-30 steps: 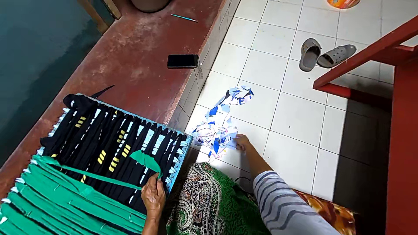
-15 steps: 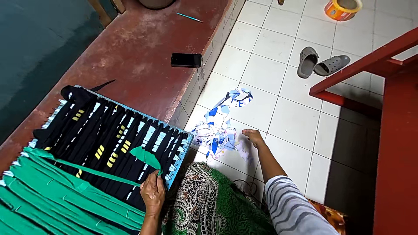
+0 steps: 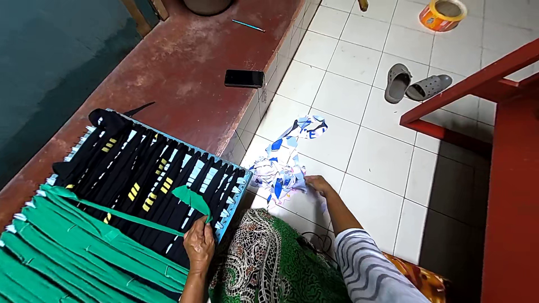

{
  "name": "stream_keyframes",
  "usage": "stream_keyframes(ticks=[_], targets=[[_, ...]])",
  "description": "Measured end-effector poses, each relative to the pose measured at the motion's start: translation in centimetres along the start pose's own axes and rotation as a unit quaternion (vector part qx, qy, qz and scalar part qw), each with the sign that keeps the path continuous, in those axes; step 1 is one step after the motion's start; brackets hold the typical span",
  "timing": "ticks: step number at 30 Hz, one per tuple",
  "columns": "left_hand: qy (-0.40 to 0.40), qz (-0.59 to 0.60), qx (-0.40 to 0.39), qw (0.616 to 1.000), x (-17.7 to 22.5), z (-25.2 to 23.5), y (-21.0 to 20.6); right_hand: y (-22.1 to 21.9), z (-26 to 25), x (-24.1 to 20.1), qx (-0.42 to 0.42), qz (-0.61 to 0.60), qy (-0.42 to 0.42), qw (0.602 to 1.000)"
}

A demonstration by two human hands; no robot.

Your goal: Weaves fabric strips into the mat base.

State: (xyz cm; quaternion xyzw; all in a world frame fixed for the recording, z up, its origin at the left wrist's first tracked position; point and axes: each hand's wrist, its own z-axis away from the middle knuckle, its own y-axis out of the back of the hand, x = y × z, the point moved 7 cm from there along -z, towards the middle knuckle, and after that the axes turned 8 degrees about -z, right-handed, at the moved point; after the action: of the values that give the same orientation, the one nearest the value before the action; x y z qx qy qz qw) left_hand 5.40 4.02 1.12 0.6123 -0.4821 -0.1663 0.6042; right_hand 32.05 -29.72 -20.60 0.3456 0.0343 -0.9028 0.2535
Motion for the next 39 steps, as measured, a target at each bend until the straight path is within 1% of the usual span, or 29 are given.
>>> stream_keyframes(ticks=[2, 4, 7, 9, 11, 14, 16, 18, 19, 21, 23, 25, 26, 28, 30, 32, 35, 37, 38, 39], targets=[[0.0, 0.007, -0.006, 1.0, 0.1, -0.1, 0.0, 2.2, 1.4, -1.8, -0.017, -0.029, 0.008, 0.999], [0.002, 0.014, -0.005, 1.0, -0.1, -0.1, 0.2, 3.4, 2.7, -3.6, -0.043, -0.044, 0.039, 0.997], [0.006, 0.033, 0.002, 0.999, -0.5, -0.2, 0.4, 2.3, 5.9, -7.5, -0.103, -0.066, 0.122, 0.985], [0.016, 0.058, 0.007, 0.998, -0.9, -0.2, 0.6, 0.0, 8.5, -10.4, -0.137, -0.062, 0.191, 0.97], [0.032, 0.095, 0.018, 0.995, -1.1, -0.2, 1.0, -3.5, 11.4, -13.4, -0.173, -0.051, 0.255, 0.95], [0.06, 0.169, 0.043, 0.983, -1.5, 0.1, 1.7, -10.0, 16.7, -17.6, -0.249, -0.068, 0.333, 0.907], [0.087, 0.251, 0.052, 0.963, -1.8, 0.4, 1.8, -14.7, 20.6, -20.1, -0.322, -0.088, 0.357, 0.872], [0.131, 0.341, 0.058, 0.929, -2.3, 0.7, 1.9, -19.2, 24.0, -21.6, -0.402, -0.099, 0.349, 0.841], [0.152, 0.386, 0.066, 0.907, -2.6, 0.8, 1.9, -21.5, 25.6, -22.0, -0.442, -0.097, 0.329, 0.829], [0.186, 0.461, 0.088, 0.863, -3.2, 0.9, 2.2, -25.9, 28.1, -22.4, -0.508, -0.079, 0.272, 0.813], [0.204, 0.502, 0.118, 0.832, -3.4, 1.2, 2.9, -30.0, 29.5, -22.3, -0.549, -0.065, 0.21, 0.806], [0.212, 0.506, 0.153, 0.822, -3.4, 2.3, 3.7, -33.6, 30.0, -22.2, -0.556, -0.059, 0.161, 0.814], [0.221, 0.537, 0.148, 0.8, -3.9, 3.1, 3.1, -35.2, 29.9, -22.3, -0.543, -0.059, 0.147, 0.825], [0.268, 0.583, 0.161, 0.75, -4.5, 2.7, 2.5, -37.7, 28.9, -22.6, -0.5, -0.064, 0.127, 0.854], [0.258, 0.628, 0.12, 0.725, -4.6, 1.9, 2.7, -39.5, 27.5, -22.6, -0.471, -0.06, 0.106, 0.874], [0.262, 0.649, 0.084, 0.71, -4.7, 1.7, 3.1, -40.5, 26.6, -22.2, -0.465, -0.034, 0.085, 0.881], [0.277, 0.669, 0.056, 0.687, -5.2, 1.7, 3.3, -41.1, 25.9, -21.5, -0.493, 0.014, 0.068, 0.867], [0.275, 0.672, 0.046, 0.686, -5.5, 1.4, 3.1, -40.9, 25.6, -21.7, -0.511, 0.047, 0.095, 0.853], [0.275, 0.667, 0.044, 0.691, -5.6, 1.4, 3.0, -40.4, 25.3, -22.3, -0.503, 0.063, 0.133, 0.852], [0.276, 0.667, 0.045, 0.69, -5.7, 1.4, 2.9, -39.7, 25.0, -23.1, -0.476, 0.074, 0.186, 0.856]])
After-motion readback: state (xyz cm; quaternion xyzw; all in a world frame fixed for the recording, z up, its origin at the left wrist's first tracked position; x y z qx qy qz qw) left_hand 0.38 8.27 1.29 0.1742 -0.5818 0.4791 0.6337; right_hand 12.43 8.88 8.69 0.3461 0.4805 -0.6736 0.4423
